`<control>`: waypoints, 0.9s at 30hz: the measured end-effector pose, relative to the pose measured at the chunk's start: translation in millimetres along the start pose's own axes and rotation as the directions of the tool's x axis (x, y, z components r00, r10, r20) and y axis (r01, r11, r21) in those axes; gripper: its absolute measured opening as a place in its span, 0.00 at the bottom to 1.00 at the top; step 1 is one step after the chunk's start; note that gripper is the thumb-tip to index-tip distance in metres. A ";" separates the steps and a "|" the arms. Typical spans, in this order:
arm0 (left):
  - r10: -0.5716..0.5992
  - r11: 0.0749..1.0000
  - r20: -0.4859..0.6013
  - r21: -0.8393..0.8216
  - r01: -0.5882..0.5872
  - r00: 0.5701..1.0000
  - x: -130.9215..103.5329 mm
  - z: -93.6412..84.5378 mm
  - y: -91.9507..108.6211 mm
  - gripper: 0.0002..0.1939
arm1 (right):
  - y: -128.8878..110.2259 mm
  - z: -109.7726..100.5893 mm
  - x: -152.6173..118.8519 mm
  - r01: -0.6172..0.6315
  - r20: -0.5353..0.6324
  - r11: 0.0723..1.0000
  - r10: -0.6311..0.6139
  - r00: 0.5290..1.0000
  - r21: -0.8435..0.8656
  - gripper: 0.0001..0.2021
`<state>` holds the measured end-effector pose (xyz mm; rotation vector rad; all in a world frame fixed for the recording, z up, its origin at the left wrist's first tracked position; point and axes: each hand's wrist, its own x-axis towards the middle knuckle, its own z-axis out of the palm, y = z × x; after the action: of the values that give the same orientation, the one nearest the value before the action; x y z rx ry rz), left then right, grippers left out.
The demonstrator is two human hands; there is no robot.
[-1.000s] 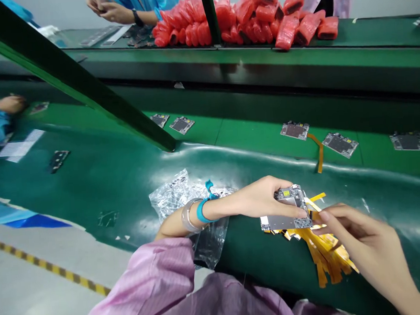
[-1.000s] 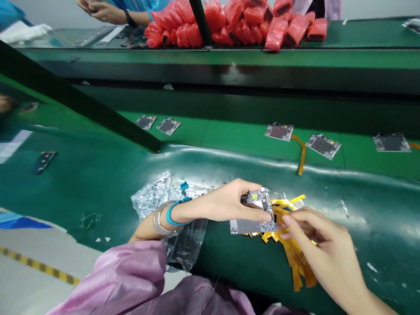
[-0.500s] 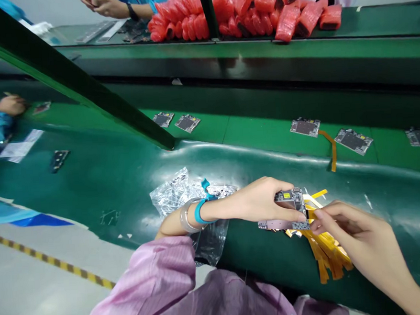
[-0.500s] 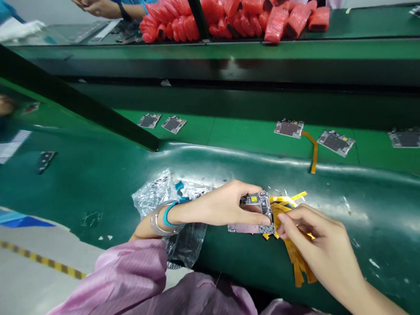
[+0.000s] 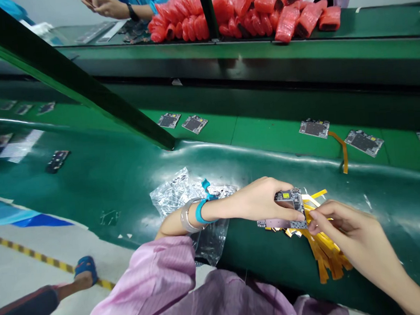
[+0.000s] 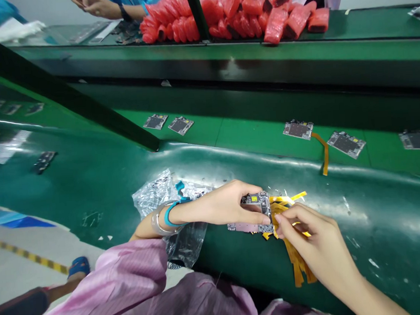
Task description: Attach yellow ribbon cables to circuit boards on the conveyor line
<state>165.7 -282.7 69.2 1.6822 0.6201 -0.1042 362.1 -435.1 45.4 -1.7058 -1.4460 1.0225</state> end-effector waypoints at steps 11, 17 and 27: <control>0.055 0.996 -0.040 -0.063 -0.057 0.998 3.4 3.8 -6.0 0.16 | -1.3 3.8 1.0 -0.025 -0.027 0.997 0.027 0.999 0.075 0.13; 0.008 0.997 -0.097 -0.076 -0.016 0.995 5.2 3.6 -5.5 0.25 | -3.3 5.1 4.5 -0.087 -0.038 0.993 0.091 0.995 0.080 0.21; 0.131 0.990 -0.291 0.095 -0.108 0.948 5.3 -7.2 -5.8 0.29 | -9.6 10.8 39.2 -0.246 0.182 0.954 0.215 0.960 0.172 0.21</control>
<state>165.6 -273.7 63.5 1.8234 0.7432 0.2189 351.2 -394.8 43.2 -1.7090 -1.2160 1.4099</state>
